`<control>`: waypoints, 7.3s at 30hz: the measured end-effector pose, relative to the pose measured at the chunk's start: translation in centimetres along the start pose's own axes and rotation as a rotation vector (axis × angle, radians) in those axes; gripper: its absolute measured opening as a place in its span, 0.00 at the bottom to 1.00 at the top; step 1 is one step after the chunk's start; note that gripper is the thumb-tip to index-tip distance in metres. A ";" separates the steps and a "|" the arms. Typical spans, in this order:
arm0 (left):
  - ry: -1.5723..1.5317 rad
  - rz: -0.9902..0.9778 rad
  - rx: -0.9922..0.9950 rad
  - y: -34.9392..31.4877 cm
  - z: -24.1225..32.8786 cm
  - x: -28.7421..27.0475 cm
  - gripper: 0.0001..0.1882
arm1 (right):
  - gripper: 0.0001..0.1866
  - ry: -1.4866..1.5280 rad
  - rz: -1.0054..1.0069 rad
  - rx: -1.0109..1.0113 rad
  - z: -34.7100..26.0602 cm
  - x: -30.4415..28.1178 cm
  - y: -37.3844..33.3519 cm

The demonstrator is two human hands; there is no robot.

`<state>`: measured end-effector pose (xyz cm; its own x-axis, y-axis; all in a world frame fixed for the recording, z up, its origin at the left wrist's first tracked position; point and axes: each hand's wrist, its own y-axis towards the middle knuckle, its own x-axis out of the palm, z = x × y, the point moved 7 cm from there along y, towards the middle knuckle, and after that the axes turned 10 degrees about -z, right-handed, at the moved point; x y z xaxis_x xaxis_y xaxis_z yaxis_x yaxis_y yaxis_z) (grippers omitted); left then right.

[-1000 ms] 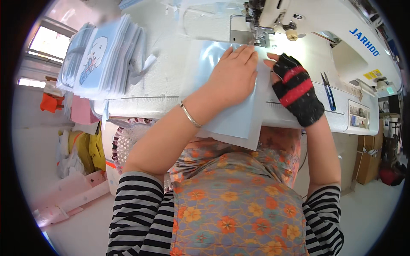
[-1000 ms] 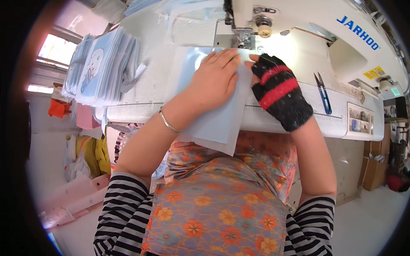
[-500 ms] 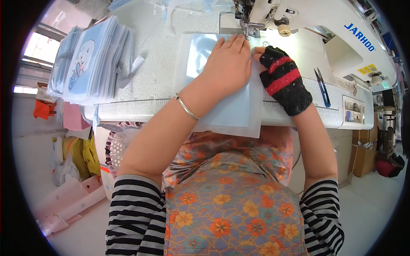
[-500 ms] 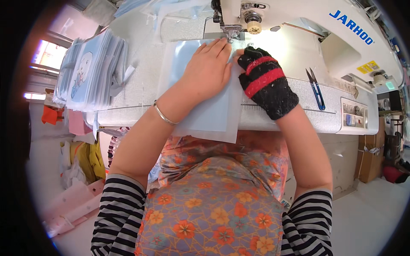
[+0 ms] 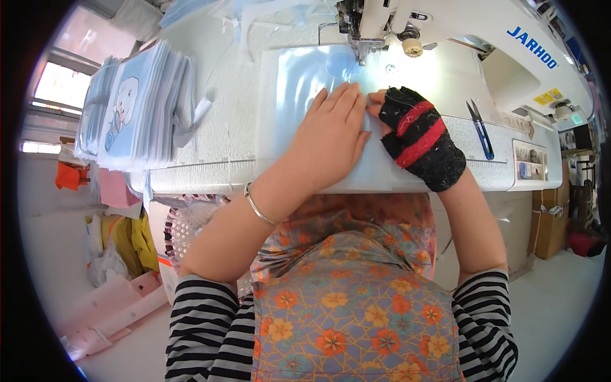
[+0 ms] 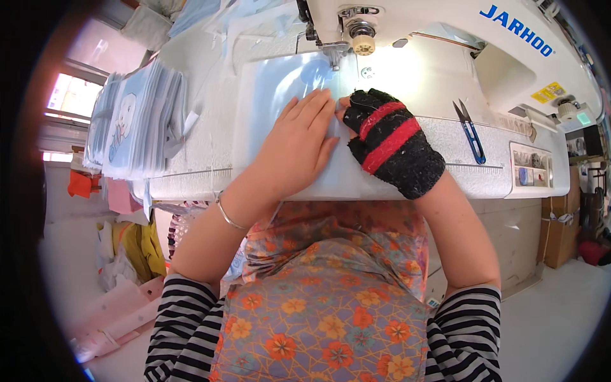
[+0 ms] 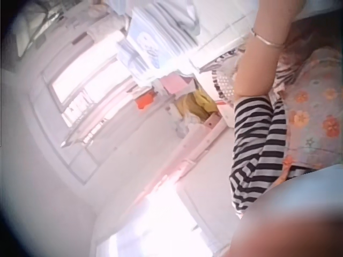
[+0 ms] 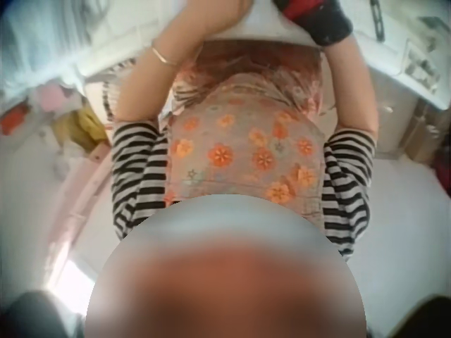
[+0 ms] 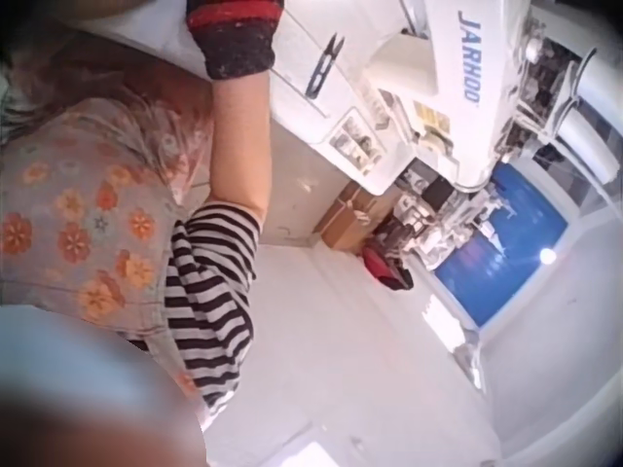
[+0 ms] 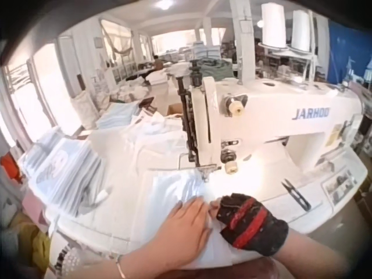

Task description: Sewing the edges of fabric bibs using an industrial sewing machine.

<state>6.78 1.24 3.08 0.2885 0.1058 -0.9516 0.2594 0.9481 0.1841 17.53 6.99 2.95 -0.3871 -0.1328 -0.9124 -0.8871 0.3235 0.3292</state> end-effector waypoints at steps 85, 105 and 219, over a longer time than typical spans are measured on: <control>0.169 0.200 -0.022 2.5 -4.8 -0.5 0.24 | 0.24 -0.207 -0.026 0.107 1.3 1.4 3.2; 0.551 0.253 -0.471 9.7 -33.4 -14.0 0.07 | 0.28 -0.031 -0.078 0.070 0.5 0.4 3.2; 0.017 0.216 0.130 4.6 -6.3 -1.7 0.16 | 0.22 -0.076 -0.058 0.087 0.1 0.4 3.2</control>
<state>1.63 7.35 4.01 0.3349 0.3081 -0.8905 0.3104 0.8562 0.4130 14.59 8.06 3.55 -0.3123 -0.0836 -0.9463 -0.8812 0.3976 0.2556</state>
